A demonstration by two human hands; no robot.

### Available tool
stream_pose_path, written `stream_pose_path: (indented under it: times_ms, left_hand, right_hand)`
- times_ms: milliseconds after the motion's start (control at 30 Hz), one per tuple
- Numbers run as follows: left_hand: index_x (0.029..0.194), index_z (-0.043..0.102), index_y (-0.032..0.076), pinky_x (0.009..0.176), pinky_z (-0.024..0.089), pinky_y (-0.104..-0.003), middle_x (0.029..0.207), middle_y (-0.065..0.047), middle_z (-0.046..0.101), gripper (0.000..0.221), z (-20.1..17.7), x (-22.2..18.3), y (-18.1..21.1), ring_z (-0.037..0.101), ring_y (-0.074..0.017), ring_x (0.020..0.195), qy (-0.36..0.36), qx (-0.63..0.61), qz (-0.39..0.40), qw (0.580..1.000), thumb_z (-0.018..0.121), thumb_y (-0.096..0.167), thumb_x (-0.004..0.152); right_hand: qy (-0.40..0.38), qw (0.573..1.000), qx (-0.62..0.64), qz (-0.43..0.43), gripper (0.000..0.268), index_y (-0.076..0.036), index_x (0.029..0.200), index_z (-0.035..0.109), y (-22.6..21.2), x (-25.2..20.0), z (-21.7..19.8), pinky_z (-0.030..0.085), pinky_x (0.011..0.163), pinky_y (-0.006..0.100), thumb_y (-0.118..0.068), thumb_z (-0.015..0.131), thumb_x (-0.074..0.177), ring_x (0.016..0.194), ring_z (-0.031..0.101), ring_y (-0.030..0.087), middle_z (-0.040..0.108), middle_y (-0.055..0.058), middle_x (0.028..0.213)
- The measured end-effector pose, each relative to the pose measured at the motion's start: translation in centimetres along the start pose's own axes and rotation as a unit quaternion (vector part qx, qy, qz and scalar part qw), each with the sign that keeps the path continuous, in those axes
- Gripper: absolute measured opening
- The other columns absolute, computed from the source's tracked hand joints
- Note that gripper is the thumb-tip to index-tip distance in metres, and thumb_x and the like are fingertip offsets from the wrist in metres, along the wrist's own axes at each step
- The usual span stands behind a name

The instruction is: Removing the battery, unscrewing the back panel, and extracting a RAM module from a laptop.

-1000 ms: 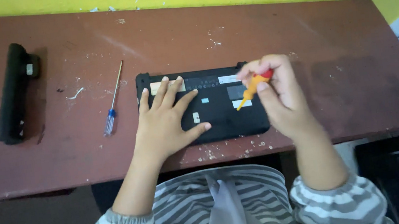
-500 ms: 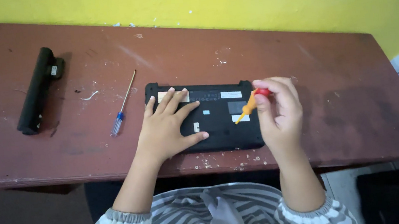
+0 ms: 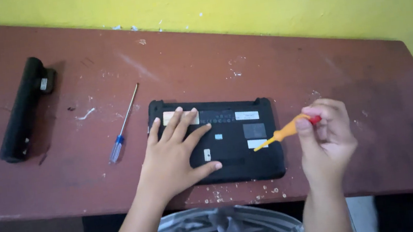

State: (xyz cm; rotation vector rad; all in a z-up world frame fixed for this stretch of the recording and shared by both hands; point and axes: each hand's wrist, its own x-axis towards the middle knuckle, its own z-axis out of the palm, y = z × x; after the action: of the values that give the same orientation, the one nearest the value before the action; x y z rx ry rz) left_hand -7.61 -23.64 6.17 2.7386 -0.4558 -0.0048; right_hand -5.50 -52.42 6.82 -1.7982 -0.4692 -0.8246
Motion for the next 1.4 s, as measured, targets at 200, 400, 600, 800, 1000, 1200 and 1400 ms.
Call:
stream_pose_path:
  times_ms: [200, 400, 600, 800, 1000, 1200, 1400]
  left_hand:
    - [0.142, 0.06, 0.025, 0.118, 0.021, -0.064, 0.163, -0.007, 0.04, 0.079, 2.6, -0.2, -1.0, 0.027, -0.03, 0.154, 0.143, 0.052, 0.065, 0.986, 0.067, 0.074, 0.081]
    - [0.144, 0.058, 0.027, 0.117, 0.022, -0.063, 0.162, -0.006, 0.04, 0.081, 2.5, -0.4, -1.0, 0.028, -0.0303, 0.154, 0.144, 0.06, 0.067, 0.986, 0.068, 0.075, 0.08]
    - [0.144, 0.057, 0.029, 0.118, 0.02, -0.062, 0.163, -0.005, 0.039, 0.083, 2.5, -0.3, -1.2, 0.028, -0.03, 0.154, 0.141, 0.059, 0.062, 0.986, 0.067, 0.077, 0.078]
    - [0.143, 0.058, 0.028, 0.117, 0.022, -0.062, 0.163, -0.007, 0.039, 0.083, 2.5, -0.4, -1.1, 0.028, -0.0302, 0.154, 0.147, 0.057, 0.066, 0.985, 0.068, 0.078, 0.077]
    - [0.142, 0.058, 0.028, 0.118, 0.021, -0.062, 0.163, -0.006, 0.04, 0.084, 2.4, -0.2, -1.2, 0.028, -0.0298, 0.154, 0.143, 0.047, 0.063, 0.987, 0.071, 0.078, 0.075]
    - [0.142, 0.059, 0.029, 0.119, 0.021, -0.062, 0.162, -0.005, 0.041, 0.084, 2.3, -0.2, -1.2, 0.029, -0.0287, 0.154, 0.144, 0.042, 0.059, 0.987, 0.072, 0.077, 0.074]
    - [0.142, 0.059, 0.028, 0.117, 0.023, -0.063, 0.163, -0.006, 0.041, 0.084, 2.3, -0.3, -1.2, 0.029, -0.0298, 0.154, 0.141, 0.048, 0.067, 0.987, 0.071, 0.078, 0.075]
  right_hand:
    - [0.008, 0.989, 0.062, 0.137, 0.032, -0.003, 0.135, 0.052, -2.3, -0.5, 0.4, 0.065, 0.096, 0.038, -0.012, 0.058, 0.105, 0.098, 0.075, 0.03, 0.066, 0.018, 0.123]
    - [-0.011, 0.996, 0.043, 0.074, 0.011, -0.004, 0.114, 0.053, -3.5, -0.2, 1.0, 0.059, 0.101, 0.037, -0.013, 0.052, 0.107, 0.106, 0.064, 0.024, 0.059, 0.015, 0.115]
    - [-0.062, 0.997, -0.013, 0.033, 0.018, -0.003, 0.114, 0.066, -3.7, -0.1, 0.9, 0.065, 0.091, 0.031, -0.007, 0.068, 0.097, 0.1, 0.07, 0.025, 0.055, 0.018, 0.118]
    - [-0.087, 0.995, 0.003, 0.039, 0.016, -0.001, 0.112, 0.057, -6.4, 1.1, 2.8, 0.062, 0.097, 0.038, -0.008, 0.044, 0.108, 0.106, 0.069, 0.03, 0.066, 0.021, 0.107]
    - [-0.054, 0.997, 0.014, 0.045, 0.019, -0.009, 0.107, 0.058, -5.0, 0.7, 2.3, 0.067, 0.093, 0.032, -0.025, 0.062, 0.099, 0.104, 0.062, 0.021, 0.048, 0.013, 0.117]
    - [-0.078, 0.996, -0.029, 0.04, 0.024, 0.005, 0.12, 0.057, -4.1, 1.0, 1.3, 0.069, 0.089, 0.036, -0.004, 0.06, 0.098, 0.101, 0.071, 0.029, 0.062, 0.023, 0.115]
    - [-0.034, 0.998, 0.013, 0.052, 0.03, -0.001, 0.106, 0.055, -4.3, 1.1, 2.7, 0.065, 0.087, 0.035, -0.03, 0.049, 0.104, 0.108, 0.061, 0.026, 0.057, 0.021, 0.114]
